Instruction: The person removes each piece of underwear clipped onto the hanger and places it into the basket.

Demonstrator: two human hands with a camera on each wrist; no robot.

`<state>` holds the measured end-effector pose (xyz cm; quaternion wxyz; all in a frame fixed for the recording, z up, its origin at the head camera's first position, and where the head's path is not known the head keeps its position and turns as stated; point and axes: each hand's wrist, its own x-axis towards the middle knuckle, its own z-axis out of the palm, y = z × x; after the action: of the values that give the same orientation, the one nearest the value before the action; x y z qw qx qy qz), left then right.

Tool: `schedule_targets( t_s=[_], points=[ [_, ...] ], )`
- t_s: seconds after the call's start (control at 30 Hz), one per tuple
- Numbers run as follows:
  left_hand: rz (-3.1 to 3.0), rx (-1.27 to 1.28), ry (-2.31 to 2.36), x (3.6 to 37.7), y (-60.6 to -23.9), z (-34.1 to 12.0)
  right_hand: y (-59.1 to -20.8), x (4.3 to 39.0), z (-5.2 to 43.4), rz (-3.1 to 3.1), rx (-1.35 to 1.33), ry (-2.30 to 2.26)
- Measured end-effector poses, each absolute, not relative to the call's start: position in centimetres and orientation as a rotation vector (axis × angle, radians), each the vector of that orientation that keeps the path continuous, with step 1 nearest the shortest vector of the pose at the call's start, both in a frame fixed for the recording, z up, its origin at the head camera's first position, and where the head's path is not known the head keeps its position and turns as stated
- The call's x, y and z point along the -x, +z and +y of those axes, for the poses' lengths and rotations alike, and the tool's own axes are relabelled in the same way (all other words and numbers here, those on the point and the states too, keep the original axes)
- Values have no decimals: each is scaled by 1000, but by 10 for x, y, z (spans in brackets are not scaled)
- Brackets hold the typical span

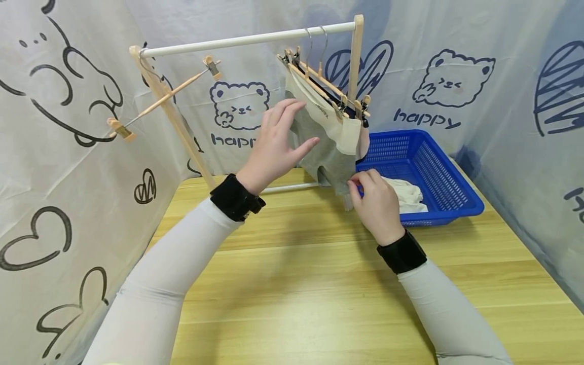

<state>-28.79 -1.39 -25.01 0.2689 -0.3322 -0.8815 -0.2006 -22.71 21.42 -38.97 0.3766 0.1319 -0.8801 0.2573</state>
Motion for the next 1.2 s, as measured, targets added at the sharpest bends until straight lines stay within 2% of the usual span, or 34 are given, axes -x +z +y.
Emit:
schedule_targets(
  t_s=[0.57, 1.2],
  points=[
    [-2427, 1049, -252, 305, -237, 0, -389, 227, 215, -2257, -330, 656],
    [-2546, 1101, -341, 309, -227, 17, -391, 227, 217, -2272, -322, 659]
  ],
)
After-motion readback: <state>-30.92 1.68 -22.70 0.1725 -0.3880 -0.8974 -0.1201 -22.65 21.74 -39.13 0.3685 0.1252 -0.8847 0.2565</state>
